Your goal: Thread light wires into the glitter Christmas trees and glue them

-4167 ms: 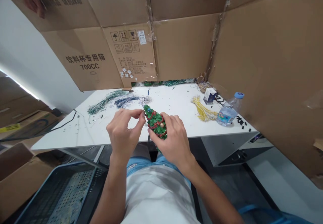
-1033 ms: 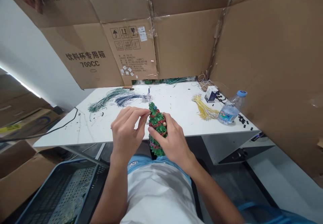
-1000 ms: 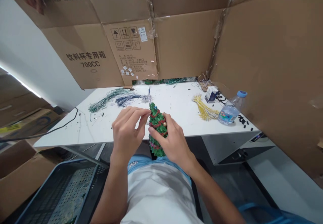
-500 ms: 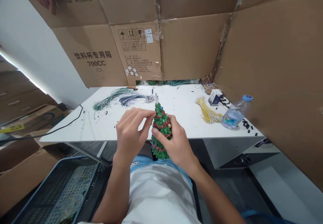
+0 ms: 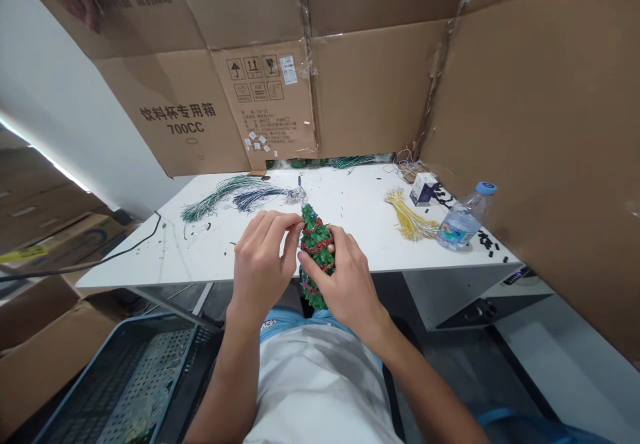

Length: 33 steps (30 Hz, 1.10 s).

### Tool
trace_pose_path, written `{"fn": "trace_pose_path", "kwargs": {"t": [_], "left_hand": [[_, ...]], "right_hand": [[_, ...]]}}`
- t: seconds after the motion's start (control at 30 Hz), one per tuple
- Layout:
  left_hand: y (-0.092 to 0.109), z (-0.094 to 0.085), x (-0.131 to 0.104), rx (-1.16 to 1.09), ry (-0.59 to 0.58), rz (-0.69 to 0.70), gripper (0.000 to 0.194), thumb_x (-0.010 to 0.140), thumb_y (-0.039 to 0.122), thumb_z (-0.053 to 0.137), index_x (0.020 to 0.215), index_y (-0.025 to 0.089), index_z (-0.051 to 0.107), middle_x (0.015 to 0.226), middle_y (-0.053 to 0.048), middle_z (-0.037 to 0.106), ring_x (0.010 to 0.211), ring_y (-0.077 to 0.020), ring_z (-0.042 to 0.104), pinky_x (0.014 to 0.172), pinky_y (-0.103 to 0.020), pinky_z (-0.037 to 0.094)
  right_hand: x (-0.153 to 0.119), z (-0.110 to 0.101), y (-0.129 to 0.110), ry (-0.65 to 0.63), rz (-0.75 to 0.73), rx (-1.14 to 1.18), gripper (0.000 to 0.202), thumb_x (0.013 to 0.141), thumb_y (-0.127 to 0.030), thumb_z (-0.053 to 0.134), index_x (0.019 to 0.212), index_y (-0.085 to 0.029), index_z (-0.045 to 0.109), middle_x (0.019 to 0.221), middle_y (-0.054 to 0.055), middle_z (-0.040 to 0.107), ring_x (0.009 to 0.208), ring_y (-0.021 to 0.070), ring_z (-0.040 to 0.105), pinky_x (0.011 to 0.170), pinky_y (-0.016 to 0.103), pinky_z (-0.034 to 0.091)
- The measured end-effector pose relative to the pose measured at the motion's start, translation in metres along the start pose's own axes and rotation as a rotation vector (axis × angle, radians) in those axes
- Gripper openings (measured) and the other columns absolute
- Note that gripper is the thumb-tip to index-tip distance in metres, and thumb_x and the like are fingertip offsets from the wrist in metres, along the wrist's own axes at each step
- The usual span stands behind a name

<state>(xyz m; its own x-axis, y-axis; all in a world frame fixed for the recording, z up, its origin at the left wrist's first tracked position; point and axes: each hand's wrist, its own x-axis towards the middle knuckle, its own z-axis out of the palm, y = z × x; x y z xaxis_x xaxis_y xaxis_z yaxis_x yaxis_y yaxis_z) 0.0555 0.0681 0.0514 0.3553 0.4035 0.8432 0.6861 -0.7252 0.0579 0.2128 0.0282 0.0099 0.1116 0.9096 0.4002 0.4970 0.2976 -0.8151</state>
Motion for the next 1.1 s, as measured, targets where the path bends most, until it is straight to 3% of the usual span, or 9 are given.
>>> {"fn": "trace_pose_path", "kwargs": {"t": [0.27,0.6,1.0,1.1], "left_hand": [[-0.0069,0.0055,-0.0001,-0.024,-0.07,0.019,0.011,0.114,0.015,0.052,0.11,0.021,0.06,0.094,-0.006,0.069,0.089,-0.0225,0.06,0.081,-0.036,0.05],[-0.0071,0.0012,-0.0031,-0.223,0.011,-0.062,0.013,0.112,0.014,0.058,0.11,0.021,0.069,0.095,-0.005,0.075,0.09,-0.0175,0.069,0.082,-0.031,0.054],[-0.0097,0.007,-0.0044,-0.166,0.002,-0.123,0.014,0.11,0.016,0.061,0.102,0.022,0.072,0.091,-0.003,0.078,0.086,-0.018,0.072,0.08,-0.032,0.053],[-0.0088,0.0065,-0.0053,-0.25,0.047,-0.163,0.011,0.109,0.017,0.065,0.102,0.022,0.072,0.092,-0.002,0.079,0.085,-0.0163,0.074,0.08,-0.031,0.056]], "right_hand": [[0.003,0.0014,0.0027,-0.003,0.025,-0.035,0.038,0.103,-0.058,0.066,0.121,-0.025,0.06,0.11,0.008,0.072,0.104,0.0312,0.068,0.093,0.043,0.05],[0.0025,-0.0019,0.0,-0.036,0.027,0.022,0.035,0.101,-0.055,0.071,0.119,-0.027,0.063,0.101,0.004,0.073,0.096,0.0282,0.069,0.089,0.04,0.05],[0.004,0.0051,0.0021,-0.037,0.078,0.044,0.034,0.1,-0.056,0.069,0.114,-0.026,0.062,0.098,0.003,0.074,0.092,0.0277,0.07,0.084,0.038,0.051],[0.0027,0.0063,0.0002,-0.038,0.08,0.08,0.033,0.1,-0.054,0.071,0.116,-0.026,0.061,0.102,0.004,0.076,0.095,0.0278,0.071,0.085,0.038,0.052]]}}
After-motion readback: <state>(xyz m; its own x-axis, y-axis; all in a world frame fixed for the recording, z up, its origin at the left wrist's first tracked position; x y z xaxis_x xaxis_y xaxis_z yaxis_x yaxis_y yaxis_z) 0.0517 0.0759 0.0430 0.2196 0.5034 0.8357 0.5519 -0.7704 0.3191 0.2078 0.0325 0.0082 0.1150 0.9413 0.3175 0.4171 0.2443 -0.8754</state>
